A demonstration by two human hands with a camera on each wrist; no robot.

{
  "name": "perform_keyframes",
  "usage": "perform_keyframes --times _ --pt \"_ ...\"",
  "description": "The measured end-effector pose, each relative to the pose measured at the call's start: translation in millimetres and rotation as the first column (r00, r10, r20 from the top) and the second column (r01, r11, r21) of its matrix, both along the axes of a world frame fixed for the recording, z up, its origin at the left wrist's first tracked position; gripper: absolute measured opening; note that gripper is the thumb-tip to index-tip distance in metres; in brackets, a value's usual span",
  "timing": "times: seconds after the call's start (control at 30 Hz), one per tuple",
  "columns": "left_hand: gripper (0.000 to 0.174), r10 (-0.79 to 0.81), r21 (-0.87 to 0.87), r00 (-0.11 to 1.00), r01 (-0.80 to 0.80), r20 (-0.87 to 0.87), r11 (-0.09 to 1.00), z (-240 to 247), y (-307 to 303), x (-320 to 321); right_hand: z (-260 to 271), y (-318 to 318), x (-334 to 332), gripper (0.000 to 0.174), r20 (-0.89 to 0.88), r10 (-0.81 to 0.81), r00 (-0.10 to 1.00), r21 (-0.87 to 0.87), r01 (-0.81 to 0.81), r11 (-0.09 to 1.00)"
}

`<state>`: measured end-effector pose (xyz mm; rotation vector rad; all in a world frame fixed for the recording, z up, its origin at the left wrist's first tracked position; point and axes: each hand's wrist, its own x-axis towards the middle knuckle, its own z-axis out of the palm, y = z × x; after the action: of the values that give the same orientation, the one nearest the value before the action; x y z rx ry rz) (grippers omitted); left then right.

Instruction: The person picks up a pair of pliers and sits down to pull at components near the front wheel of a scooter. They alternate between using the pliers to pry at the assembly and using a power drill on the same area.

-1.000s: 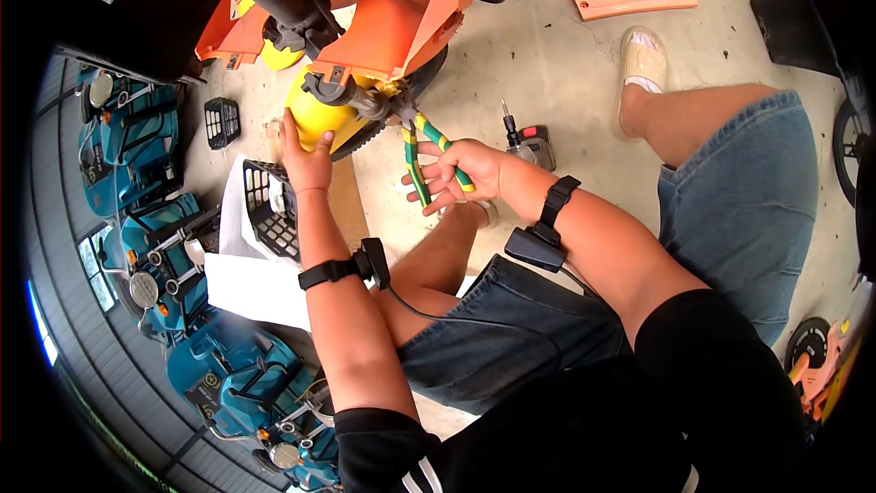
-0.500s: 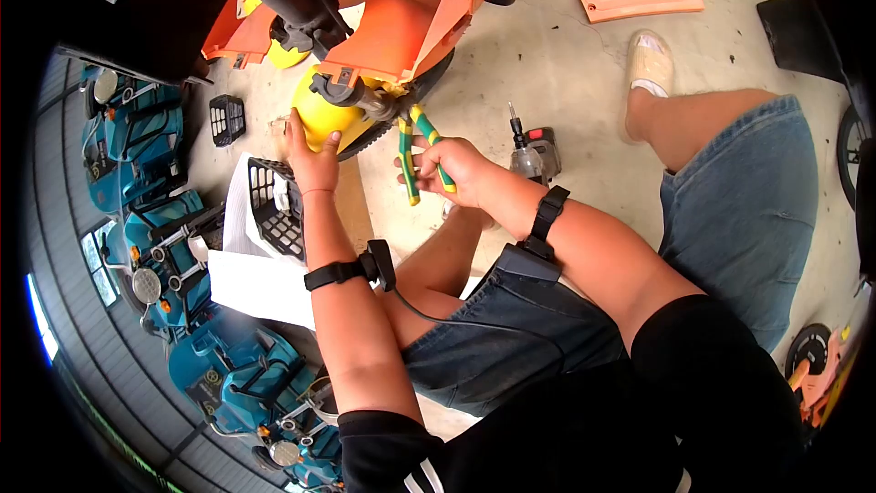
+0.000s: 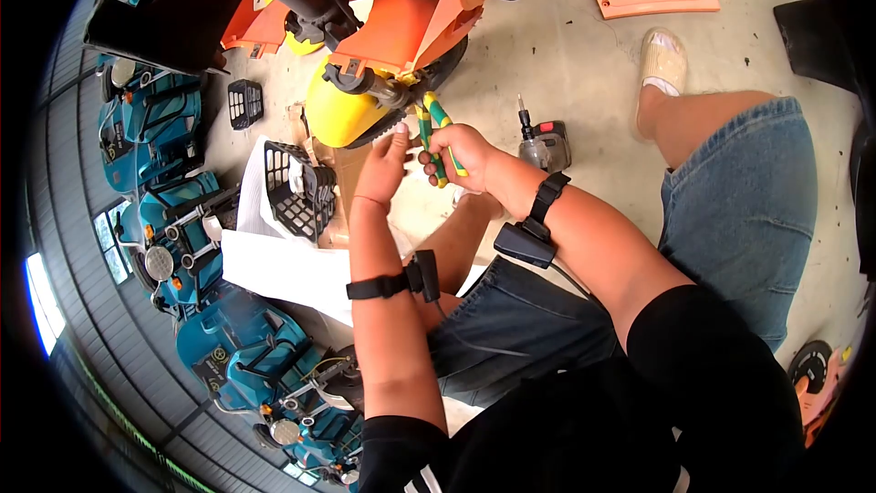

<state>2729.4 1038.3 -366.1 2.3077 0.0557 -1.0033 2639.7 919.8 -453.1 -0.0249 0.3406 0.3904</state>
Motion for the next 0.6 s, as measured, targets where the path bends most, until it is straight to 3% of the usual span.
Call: perform_keyframes --times 0.07,0.13,0.2,0.23,0.27,0.3,0.33,0.4,0.47,0.53,0.57,0.6 --pt "0.059 0.174 -0.177 0.965 -0.21 -0.197 0.962 -23.2 0.1 -4.6 2.7 -7.8 -0.4 0.026 0.0 0.02 1.0 -0.034 -0.02 0.999" --pt "0.053 0.289 -0.277 0.951 -0.308 -0.11 0.91 -32.3 -7.6 -13.9 8.4 -13.0 1.5 0.027 -0.049 0.042 0.998 -0.09 -0.046 0.995" --pt "0.041 0.316 -0.316 0.891 -0.213 0.327 0.925 -53.3 -3.1 -10.8 12.6 -16.9 1.1 0.028 -0.096 0.071 0.993 -0.12 -0.083 0.989" --pt "0.028 0.315 -0.244 0.773 -0.212 0.55 0.946 -34.8 -12.6 -10.0 14.1 -19.7 2.2 0.029 -0.097 0.111 0.989 -0.128 -0.123 0.984" --pt "0.024 0.303 -0.212 0.56 -0.223 0.771 0.952 -16.3 -23.0 -11.4 16.8 -21.8 2.0 0.028 -0.118 0.125 0.985 -0.167 -0.144 0.975" --pt "0.022 0.342 -0.289 0.424 -0.185 0.839 0.939 -3.0 -24.2 -4.5 18.5 -24.2 2.7 0.026 -0.133 0.14 0.981 -0.186 -0.164 0.969" --pt "0.021 0.414 -0.405 0.426 -0.117 0.804 0.907 15.7 -27.4 -1.4 19.2 -27.6 3.5 0.023 -0.147 0.154 0.977 -0.205 -0.182 0.962" --pt "0.02 0.402 -0.444 0.504 -0.039 0.764 0.895 62.0 -32.3 -7.3 19.8 -33.9 6.1 0.02 -0.163 0.188 0.968 -0.273 -0.228 0.935" --pt "0.021 0.403 -0.452 0.578 -0.066 0.709 0.889 93.4 -33.9 -21.5 27.8 -46.6 6.8 0.017 -0.188 0.249 0.95 -0.32 -0.299 0.899" --pt "0.026 0.393 -0.418 0.666 -0.133 0.634 0.899 78.5 -32.8 -32.7 31.5 -61.9 9.5 0.017 -0.19 0.339 0.922 -0.345 -0.386 0.856" --pt "0.03 0.25 -0.216 0.758 -0.147 0.602 0.965 66.9 -36.0 -39.1 35.2 -69.1 11.0 0.017 -0.2 0.365 0.909 -0.36 -0.415 0.836" --pt "0.043 0.296 -0.264 0.831 -0.187 0.471 0.946 28.6 -33.1 -40.8 35.2 -71.7 11.7 0.016 -0.192 0.374 0.907 -0.359 -0.42 0.834"
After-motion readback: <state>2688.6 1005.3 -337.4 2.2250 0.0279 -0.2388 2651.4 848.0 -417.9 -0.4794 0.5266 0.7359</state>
